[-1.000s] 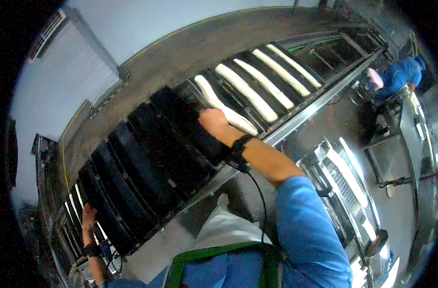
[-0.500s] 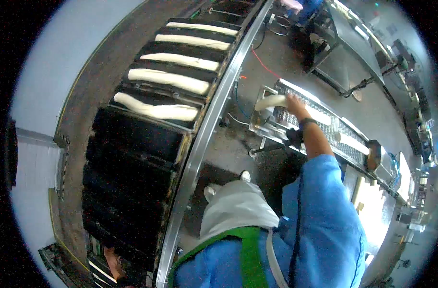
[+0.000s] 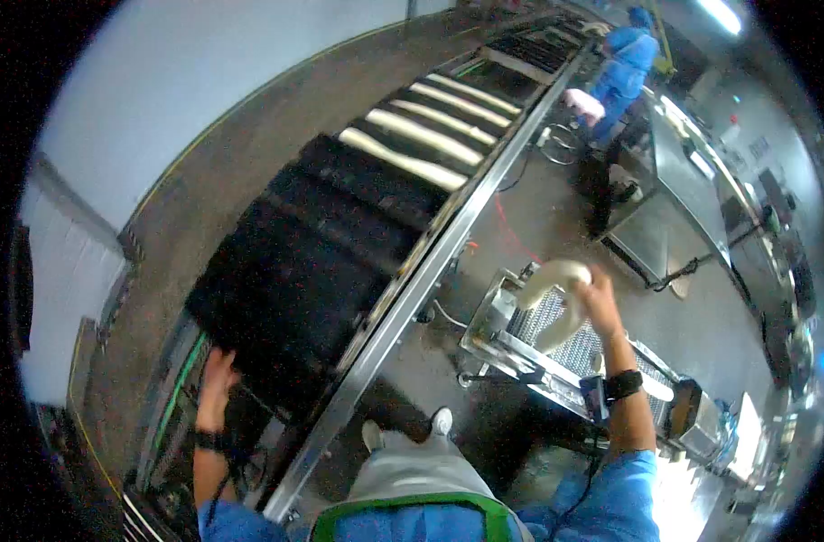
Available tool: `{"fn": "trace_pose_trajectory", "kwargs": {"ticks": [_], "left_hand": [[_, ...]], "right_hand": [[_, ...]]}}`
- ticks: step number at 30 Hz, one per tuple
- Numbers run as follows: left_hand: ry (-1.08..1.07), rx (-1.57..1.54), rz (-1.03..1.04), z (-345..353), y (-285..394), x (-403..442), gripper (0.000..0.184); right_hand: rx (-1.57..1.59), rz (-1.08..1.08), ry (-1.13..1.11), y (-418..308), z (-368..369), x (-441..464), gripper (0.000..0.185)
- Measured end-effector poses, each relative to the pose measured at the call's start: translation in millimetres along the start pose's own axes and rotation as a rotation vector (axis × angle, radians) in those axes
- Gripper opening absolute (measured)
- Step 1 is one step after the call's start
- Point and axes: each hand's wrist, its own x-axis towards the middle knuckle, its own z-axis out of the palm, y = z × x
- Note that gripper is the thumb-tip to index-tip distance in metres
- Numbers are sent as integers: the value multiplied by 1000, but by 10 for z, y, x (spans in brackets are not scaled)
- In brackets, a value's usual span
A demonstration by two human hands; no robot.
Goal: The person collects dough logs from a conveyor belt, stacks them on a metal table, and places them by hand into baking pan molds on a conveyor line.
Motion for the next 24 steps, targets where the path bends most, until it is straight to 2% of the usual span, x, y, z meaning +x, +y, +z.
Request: {"fn": "trace_pose_trajectory", "kwargs": {"ticks": [1, 2, 4, 5, 6, 7, 9, 10, 11, 12, 13, 15, 16, 17, 18, 19, 20, 21, 23, 24], "left_hand": [[46, -27, 50, 397, 236, -17, 35], [92, -39, 44, 524, 158, 183, 40], [-71, -45, -1, 788, 250, 398, 48], [-131, 20, -3, 908, 263, 530, 48], [-109, 80, 36, 1051, 303, 562, 45], [-83, 81, 6, 1220, 470, 463, 46], [-180, -49, 87, 1336, 467, 358, 45], [-186, -60, 48, 1412, 436, 407, 44], [-192, -73, 13, 1487, 403, 497, 43], [-187, -76, 15, 1540, 374, 529, 43], [-175, -119, -1, 1595, 350, 560, 42], [-161, -164, -20, 1712, 344, 556, 40], [-121, -178, -11, 1767, 364, 542, 40], [-82, -193, 2, 1798, 383, 541, 39], [-80, -192, 11, 1812, 402, 573, 39], [-93, -183, 58, 1831, 405, 625, 40], [-105, -174, 104, 1848, 408, 695, 42], [-118, -165, 142, 1857, 391, 746, 45], [-136, -156, 137, 1916, 380, 919, 48], [-89, -77, 241, 1958, 376, 1062, 47]], "right_hand": [[63, 27, -14, -300, 66, 57, 33], [207, -98, -98, -428, 110, 166, 33], [231, -84, -90, -1152, 478, 151, 28], [317, -159, -151, -1387, 670, 214, 26], [389, -230, -100, -1490, 826, 296, 28], [282, -299, -243, -1411, 788, 572, 56], [321, -268, -318, -1774, 1197, 647, 51], [405, -338, -320, -1752, 1386, 749, 48], [359, -293, -202, -1924, 1672, 660, 35], [96, -373, -292, -1891, 1823, 871, 36], [-74, -465, -267, -1919, 2032, 908, 35], [-343, -613, -103, -1534, 2583, 1282, 35], [-593, -574, -96, -1284, 2854, 1461, 31], [-692, -589, -103, -911, 3117, 1633, 29], [-670, -444, -66, -543, 3338, 1725, 29], [-740, -400, -111, -348, 3422, 1654, 29], [-663, -254, -125, -146, 3490, 1712, 34], [-662, -251, -125, -161, 3439, 1714, 34], [-658, -277, -325, -249, 3209, 1604, 42], [-634, -160, -394, -314, 3138, 1553, 53]]}}
